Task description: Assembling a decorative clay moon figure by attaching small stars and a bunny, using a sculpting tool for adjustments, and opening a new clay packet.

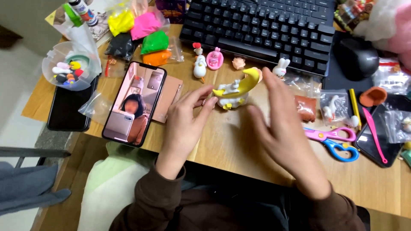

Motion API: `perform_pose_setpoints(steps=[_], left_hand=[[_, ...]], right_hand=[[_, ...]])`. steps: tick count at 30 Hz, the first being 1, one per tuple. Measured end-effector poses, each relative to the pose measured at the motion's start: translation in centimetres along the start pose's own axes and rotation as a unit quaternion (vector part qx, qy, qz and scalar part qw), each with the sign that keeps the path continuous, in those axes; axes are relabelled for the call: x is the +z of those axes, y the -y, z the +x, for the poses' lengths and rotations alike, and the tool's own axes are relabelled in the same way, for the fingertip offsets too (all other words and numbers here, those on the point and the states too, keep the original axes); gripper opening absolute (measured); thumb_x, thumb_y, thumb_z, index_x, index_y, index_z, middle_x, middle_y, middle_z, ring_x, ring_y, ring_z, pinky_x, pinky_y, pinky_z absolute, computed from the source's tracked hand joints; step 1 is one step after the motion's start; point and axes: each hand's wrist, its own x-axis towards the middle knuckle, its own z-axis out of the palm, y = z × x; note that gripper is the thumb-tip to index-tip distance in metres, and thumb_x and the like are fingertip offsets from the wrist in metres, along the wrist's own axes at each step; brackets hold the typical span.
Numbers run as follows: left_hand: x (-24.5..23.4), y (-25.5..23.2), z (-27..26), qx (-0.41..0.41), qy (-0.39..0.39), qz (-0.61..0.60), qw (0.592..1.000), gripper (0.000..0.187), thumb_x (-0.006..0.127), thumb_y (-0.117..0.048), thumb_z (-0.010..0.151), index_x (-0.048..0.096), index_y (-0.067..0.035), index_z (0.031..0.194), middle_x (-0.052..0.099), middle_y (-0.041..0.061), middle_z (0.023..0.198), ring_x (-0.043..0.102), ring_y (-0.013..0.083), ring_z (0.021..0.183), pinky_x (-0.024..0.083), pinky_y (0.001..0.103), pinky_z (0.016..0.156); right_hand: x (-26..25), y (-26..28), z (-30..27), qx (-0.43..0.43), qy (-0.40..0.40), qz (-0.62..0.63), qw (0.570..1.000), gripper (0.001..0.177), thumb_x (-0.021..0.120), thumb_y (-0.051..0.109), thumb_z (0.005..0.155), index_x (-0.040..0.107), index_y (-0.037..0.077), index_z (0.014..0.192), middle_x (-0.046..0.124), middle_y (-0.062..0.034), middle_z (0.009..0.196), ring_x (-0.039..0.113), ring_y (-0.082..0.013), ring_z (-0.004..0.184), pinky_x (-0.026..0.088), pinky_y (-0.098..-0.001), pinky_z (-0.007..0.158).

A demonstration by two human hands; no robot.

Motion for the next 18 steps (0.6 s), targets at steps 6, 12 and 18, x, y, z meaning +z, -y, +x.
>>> perform_pose_setpoints(steps=[6,12,18], left_hand=[[0.6,0.4,0.2,0.063,-0.034,0.071,0.995,0.032,0.056,-0.024,0.096,0.067,-0.002,0.116,0.07,0.011,0.116,0.066,0.0248,0.104,0.052,0.036,0.088],[0.9,0.5,0.2,0.07,-0.038,0.082,0.993,0.03,0.058,-0.022,0.095,0.068,-0.002,0.114,0.07,0.01,0.114,0.068,0.0245,0.099,0.056,0.035,0.08],[0.8,0.6,0.2,0.095,-0.047,0.079,0.991,0.027,0.058,-0.02,0.095,0.068,-0.001,0.113,0.07,0.01,0.111,0.067,0.0254,0.097,0.054,0.036,0.079]], right_hand=[[1.9,0.4,1.0,-0.011,-0.007,0.008,1.0,0.059,0.045,0.002,0.098,0.016,-0.003,0.149,0.029,-0.0253,0.153,0.027,-0.0372,0.145,0.023,-0.0469,0.119],[2.5,0.6,1.0,-0.011,-0.009,0.01,1.0,0.063,0.043,-0.005,0.094,0.012,-0.004,0.149,0.024,-0.0265,0.154,0.023,-0.0381,0.147,0.02,-0.0473,0.121],[2.3,0.8,1.2,-0.012,-0.005,0.0,1.0,0.061,0.045,0.001,0.097,0.013,-0.004,0.149,0.024,-0.0259,0.154,0.023,-0.0376,0.146,0.021,-0.0473,0.12]])
